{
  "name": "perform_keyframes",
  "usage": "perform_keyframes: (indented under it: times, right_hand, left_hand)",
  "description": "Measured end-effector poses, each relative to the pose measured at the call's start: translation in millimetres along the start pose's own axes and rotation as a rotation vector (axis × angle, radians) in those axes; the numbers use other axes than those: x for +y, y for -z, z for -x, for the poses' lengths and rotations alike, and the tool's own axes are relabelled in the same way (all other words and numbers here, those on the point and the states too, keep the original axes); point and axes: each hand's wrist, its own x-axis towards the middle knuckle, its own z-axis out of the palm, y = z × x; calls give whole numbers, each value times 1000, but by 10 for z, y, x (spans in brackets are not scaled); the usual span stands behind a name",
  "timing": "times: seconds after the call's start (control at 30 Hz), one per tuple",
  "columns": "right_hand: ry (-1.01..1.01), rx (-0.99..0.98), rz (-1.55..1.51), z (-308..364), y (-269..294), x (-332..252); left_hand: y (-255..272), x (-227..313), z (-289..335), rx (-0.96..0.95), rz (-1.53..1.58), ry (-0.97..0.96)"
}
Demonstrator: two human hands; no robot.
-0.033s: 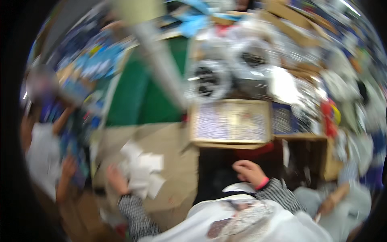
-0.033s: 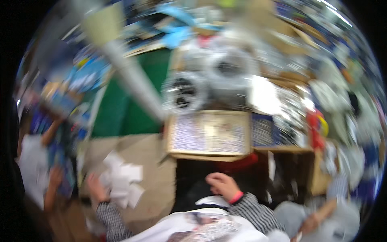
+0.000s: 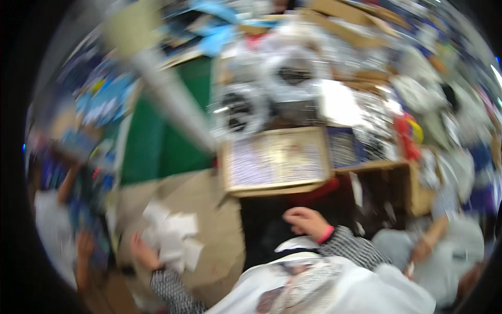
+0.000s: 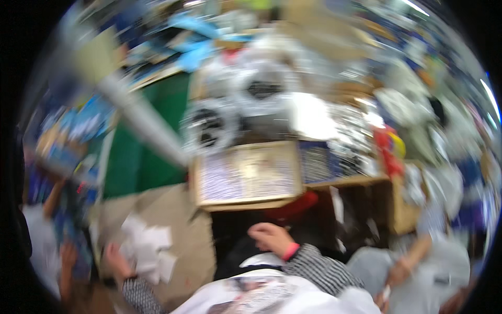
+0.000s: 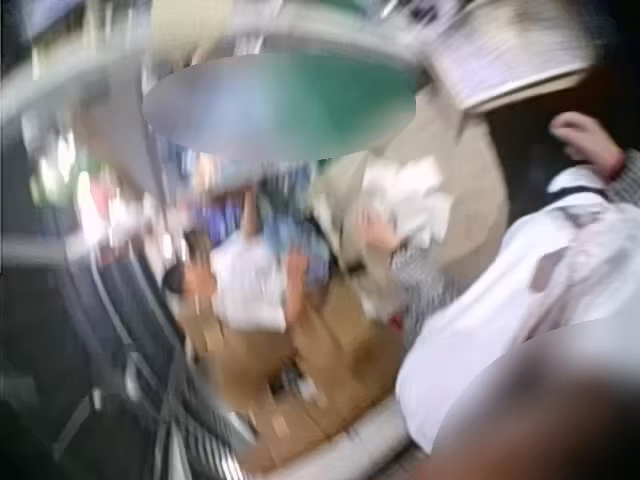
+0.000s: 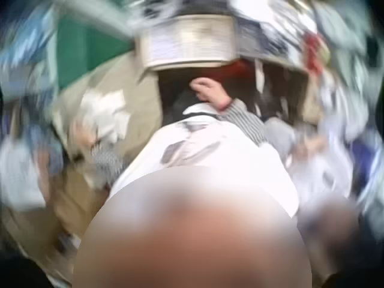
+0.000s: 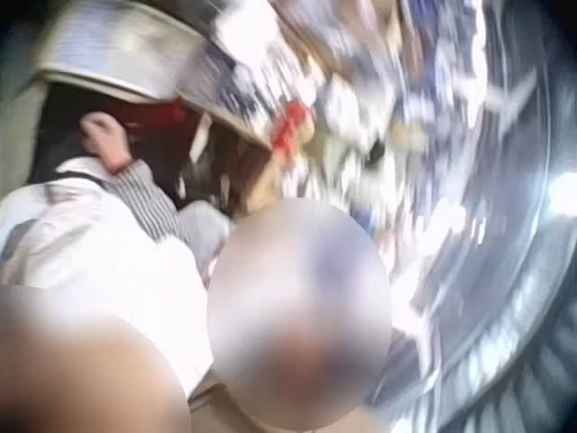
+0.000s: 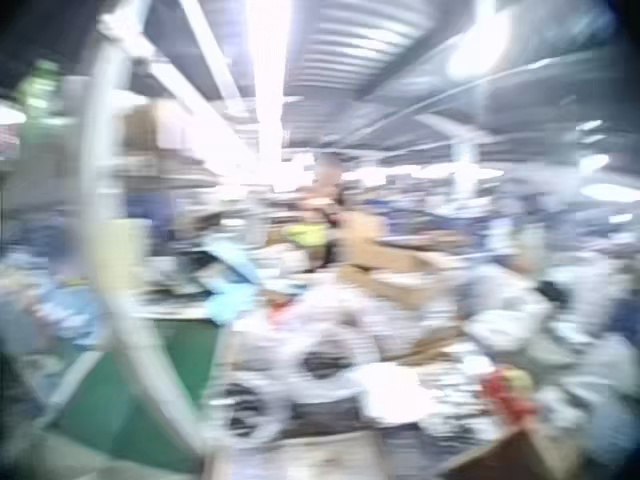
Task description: The person repeatedly picks small components from trays, places them into white paper packets, folds the packets, and sets them aside. The process is continuous and repetitive, with the person handling multiple packets and components throughout the clip.
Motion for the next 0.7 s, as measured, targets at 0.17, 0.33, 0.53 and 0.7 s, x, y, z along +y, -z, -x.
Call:
perform_keyframes:
  times: [0.17, 0.33, 0.53, 0.7]
  right_hand:
    - [115, -46, 9, -145, 177, 133]
    - [158, 85, -37, -211, 468, 213]
    - [267, 368, -220, -186, 964, 119]
    - [492, 757, -430, -253, 1590, -176]
  left_hand:
    - [-757, 685, 633, -251, 152, 93]
    - [-1691, 1285, 1348, -811, 570, 355]
    - [-1838, 2739, 1626, -1660, 1361, 117]
    - [-1625, 3802, 1573, -2195, 1877, -111]
